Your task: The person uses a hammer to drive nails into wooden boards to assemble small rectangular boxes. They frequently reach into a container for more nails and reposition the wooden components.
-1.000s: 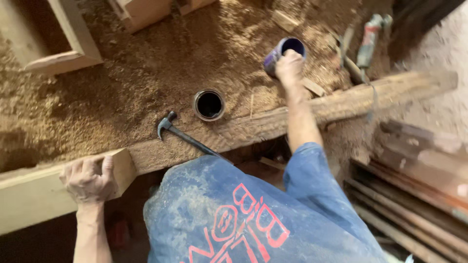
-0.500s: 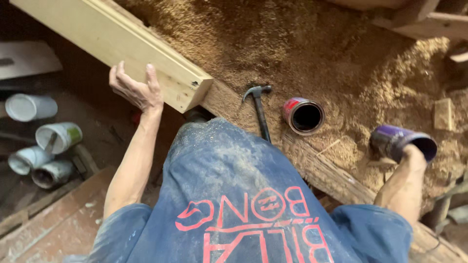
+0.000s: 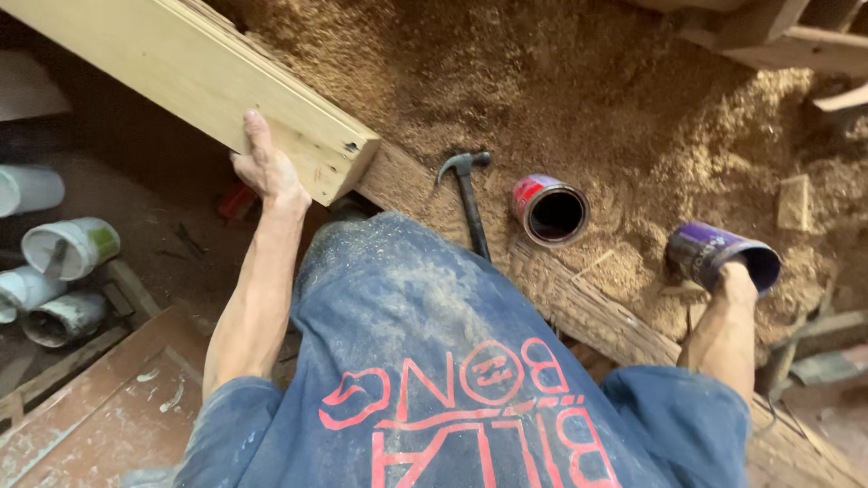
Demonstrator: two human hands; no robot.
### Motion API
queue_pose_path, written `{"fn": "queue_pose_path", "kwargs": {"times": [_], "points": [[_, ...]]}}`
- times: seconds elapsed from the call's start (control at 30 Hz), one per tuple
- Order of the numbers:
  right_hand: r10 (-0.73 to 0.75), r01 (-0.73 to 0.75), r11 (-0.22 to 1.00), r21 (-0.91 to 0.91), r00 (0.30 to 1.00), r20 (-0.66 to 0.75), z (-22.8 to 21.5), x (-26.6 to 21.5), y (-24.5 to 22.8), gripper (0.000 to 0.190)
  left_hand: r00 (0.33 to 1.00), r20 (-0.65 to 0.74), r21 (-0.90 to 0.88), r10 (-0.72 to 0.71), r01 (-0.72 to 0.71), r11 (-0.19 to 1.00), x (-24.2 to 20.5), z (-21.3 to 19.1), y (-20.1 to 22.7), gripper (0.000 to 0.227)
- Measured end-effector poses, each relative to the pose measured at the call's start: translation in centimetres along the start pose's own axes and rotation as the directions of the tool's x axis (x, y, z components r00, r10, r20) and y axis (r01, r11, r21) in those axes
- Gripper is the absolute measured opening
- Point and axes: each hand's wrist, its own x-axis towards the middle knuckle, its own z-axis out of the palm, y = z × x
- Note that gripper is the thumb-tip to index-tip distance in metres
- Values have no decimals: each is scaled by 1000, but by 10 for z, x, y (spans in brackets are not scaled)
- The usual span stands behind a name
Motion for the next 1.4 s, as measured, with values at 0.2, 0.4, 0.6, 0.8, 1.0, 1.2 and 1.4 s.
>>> {"fn": "queue_pose_path", "kwargs": {"times": [0.2, 0.4, 0.6, 0.8, 1.0, 1.2, 1.4], "points": [[35, -35, 999, 16, 999, -4, -9, -20, 22, 17, 998, -13, 82, -67, 68, 994, -2, 10, -6, 84], [39, -39, 997, 67, 999, 3, -34, -39, 27, 16, 991, 130, 145, 37, -56, 988, -2, -7, -16, 100], [7, -16, 968, 250, 999, 34, -41, -63, 51, 15, 987, 23, -64, 159, -157, 986, 5, -21, -32, 80], [-188, 164, 781, 602, 982, -24, -32, -56, 40, 14, 979, -84, -2, 185, -185, 983, -11, -51, -18, 33], [-64, 404, 468, 786, 903, -425, -52, -119, 47, 23, 911, -106, 73, 399, -393, 917, -19, -81, -34, 35], [-192, 465, 51, 884, 873, -448, -48, -229, -2, 18, 583, 358, -63, 729, -764, 642, -75, -21, -8, 28], [-569, 521, 167, 837, 745, -350, 29, -321, -72, 18, 308, 942, 72, 131, -570, 818, -178, 19, 39, 25]]}}
